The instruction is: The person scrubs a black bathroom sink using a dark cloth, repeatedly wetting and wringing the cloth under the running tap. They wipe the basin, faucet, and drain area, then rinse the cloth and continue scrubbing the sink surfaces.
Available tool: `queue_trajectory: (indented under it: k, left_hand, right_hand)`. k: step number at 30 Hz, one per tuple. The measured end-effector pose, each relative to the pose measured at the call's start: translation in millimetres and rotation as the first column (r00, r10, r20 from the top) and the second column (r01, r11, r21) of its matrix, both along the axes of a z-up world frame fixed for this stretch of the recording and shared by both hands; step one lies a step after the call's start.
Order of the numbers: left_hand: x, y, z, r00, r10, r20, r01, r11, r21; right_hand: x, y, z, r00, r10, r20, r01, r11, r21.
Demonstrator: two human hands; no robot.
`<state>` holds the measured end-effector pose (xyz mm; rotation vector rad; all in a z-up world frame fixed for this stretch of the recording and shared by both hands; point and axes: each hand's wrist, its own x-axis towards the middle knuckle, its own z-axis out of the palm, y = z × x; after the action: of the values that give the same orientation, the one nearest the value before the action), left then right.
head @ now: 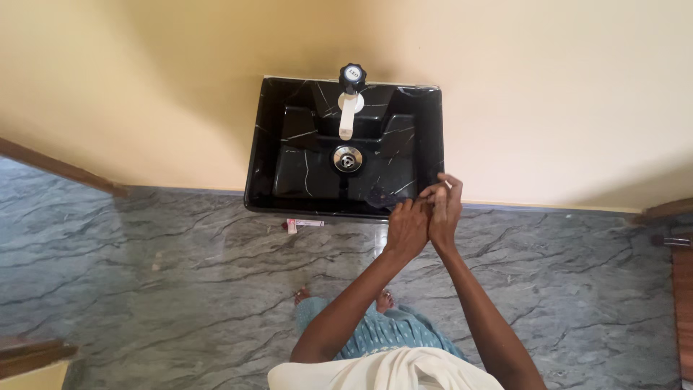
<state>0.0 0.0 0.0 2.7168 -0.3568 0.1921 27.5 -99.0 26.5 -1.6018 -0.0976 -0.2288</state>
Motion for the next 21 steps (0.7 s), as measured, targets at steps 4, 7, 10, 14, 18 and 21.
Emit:
queue_trajectory:
  k: [4, 7, 10, 14, 18, 21]
  left_hand:
    - [-10.3, 44.4, 54.5, 0.999, 0.031, -0.032, -0.041, 0.932, -0.36]
    - [-11.4, 123.6, 76.8, 0.98, 0.156, 0.123, -0.116, 0.952, -0.283]
    - [3.4, 231.4, 86.3, 0.86, 0.461, 0.218, -0.41, 0.88, -0.241]
    - [32.6, 346.0, 85.9, 0.805, 0.58, 0.127, -0.543, 0.806, -0.236]
    - [46.1, 363.6, 75.9, 0.807, 0.541, -0.238, -0.591, 0.752, -0.293]
    - [41.5, 361.2, 75.9, 0.791, 0.551, -0.265, -0.611, 0.732, -0.302]
  right_hand:
    - [-31.4, 28.5, 60.7, 0.937, 0.159, 0.312, -0.053, 0.946, -0.321]
    - [-48.4, 57.6, 85.4, 0.877, 0.284, 0.387, 0.099, 0.683, -0.724]
    - [-50.5, 95.9, 91.2, 0.924, 0.246, 0.294, 0.158, 0.455, -0.877]
    - [-46.2, 167.0, 86.9, 0.925, 0.287, 0.249, 0.053, 0.551, -0.833]
    - [-35.0, 238.2, 94.3, 0.918, 0.388, -0.083, -0.27, 0.459, -0.846]
    - [-31.8, 242.1, 95.3, 0.857, 0.496, -0.142, -0.326, 0.306, -0.894]
